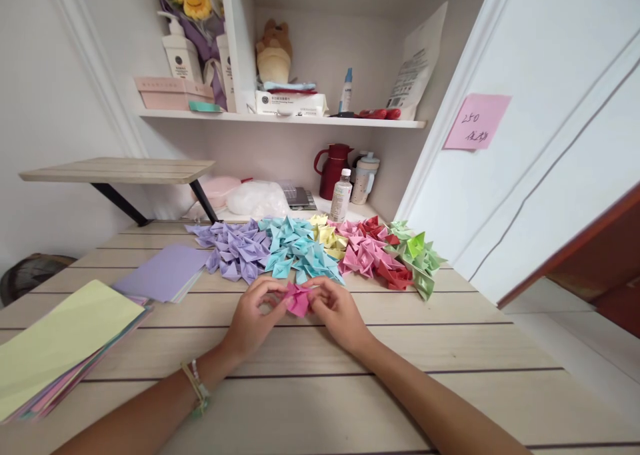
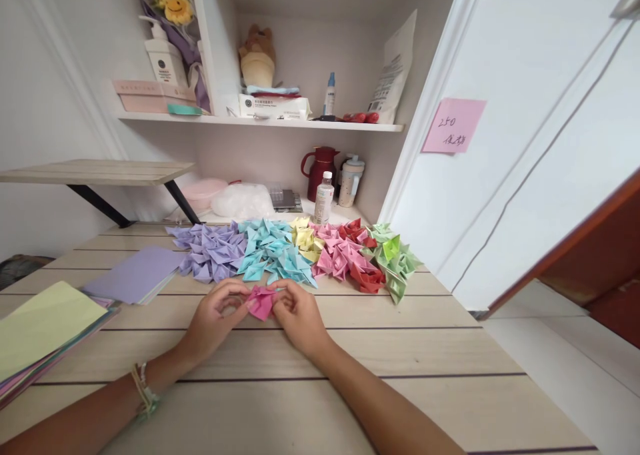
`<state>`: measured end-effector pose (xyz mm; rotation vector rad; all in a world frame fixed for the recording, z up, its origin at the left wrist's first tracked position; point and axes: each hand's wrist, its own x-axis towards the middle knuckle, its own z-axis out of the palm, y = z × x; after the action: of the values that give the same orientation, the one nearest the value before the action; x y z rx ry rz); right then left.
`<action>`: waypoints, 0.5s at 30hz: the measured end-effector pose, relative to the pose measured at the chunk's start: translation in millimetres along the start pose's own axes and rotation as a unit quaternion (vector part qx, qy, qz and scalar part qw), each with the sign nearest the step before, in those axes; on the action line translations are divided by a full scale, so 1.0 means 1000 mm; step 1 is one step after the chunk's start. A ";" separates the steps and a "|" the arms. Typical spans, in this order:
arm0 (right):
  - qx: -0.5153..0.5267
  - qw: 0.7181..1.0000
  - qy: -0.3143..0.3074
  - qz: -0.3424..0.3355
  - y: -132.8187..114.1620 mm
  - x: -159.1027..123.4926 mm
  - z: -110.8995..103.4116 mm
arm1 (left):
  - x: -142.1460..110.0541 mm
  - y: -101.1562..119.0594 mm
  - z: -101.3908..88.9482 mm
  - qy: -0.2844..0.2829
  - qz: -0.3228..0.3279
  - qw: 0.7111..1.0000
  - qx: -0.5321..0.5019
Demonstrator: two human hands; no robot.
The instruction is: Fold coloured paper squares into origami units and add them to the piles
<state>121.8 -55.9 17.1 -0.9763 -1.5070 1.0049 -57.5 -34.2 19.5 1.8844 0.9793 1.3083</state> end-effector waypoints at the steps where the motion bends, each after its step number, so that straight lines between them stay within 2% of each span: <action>1: 0.054 0.998 0.005 0.013 0.000 0.001 0.000 | 0.001 -0.002 0.000 -0.001 -0.010 1.000 -0.012; 4: 0.147 0.988 0.023 0.048 0.000 0.003 0.000 | 0.003 -0.004 0.000 -0.028 -0.084 0.994 -0.066; 7: 0.159 0.984 0.024 0.075 0.000 0.004 -0.002 | 0.003 -0.001 0.001 -0.065 -0.149 0.978 -0.132; 12: 0.106 0.991 0.013 0.078 0.004 0.004 -0.002 | 0.002 0.002 0.001 -0.057 -0.142 0.978 -0.140; 15: 0.114 0.991 0.020 0.064 0.004 0.003 0.000 | 0.001 0.001 0.001 -0.043 -0.135 0.980 -0.141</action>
<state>121.9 -51.9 14.2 -0.9329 -1.2772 1.2134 -55.9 -34.6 20.6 1.5222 0.9132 1.1287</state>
